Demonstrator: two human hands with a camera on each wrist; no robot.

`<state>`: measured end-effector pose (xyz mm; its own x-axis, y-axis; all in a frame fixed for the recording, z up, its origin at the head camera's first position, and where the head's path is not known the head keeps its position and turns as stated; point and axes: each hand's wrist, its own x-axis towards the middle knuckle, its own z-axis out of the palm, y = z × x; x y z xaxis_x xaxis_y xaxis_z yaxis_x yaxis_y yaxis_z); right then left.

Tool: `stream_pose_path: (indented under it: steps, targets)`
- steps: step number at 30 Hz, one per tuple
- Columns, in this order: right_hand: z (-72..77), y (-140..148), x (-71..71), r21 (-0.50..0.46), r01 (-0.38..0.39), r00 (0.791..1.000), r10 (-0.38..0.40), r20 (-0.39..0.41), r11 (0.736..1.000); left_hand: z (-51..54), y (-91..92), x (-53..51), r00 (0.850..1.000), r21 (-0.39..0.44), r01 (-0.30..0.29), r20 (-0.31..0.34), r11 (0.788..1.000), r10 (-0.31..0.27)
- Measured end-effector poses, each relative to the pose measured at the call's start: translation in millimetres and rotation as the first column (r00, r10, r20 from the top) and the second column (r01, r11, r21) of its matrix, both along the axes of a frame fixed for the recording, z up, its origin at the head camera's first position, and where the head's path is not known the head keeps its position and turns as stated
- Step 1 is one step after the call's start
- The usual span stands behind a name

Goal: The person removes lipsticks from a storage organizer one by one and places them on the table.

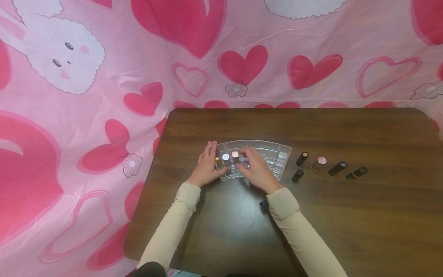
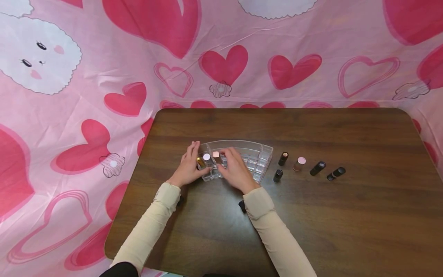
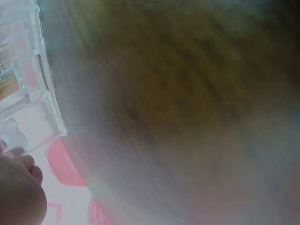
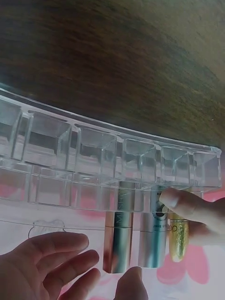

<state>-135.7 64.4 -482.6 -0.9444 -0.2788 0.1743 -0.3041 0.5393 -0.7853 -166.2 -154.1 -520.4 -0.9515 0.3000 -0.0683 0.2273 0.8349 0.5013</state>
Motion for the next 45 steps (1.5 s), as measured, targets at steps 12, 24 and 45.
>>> stream_pose_path:
  steps: [12, 24, 45]
  targets:
    - [-2.4, -7.7, -7.8, 0.063, -0.017, 1.0, 0.018, -0.007, 0.998, -0.5, 0.2, -0.6, 1.0, -0.006, 0.005, -0.01, 1.0, -0.005]
    - [-2.6, -15.3, -10.4, 0.122, 0.012, 1.0, -0.012, -0.002, 0.992, 2.4, 0.8, -0.7, 1.0, -0.021, 0.018, -0.004, 1.0, -0.018]
    - [-3.3, -18.0, -11.9, 0.13, 0.036, 0.999, -0.039, 0.023, 0.991, 4.2, 0.6, 0.6, 1.0, -0.022, 0.009, 0.01, 1.0, -0.009]
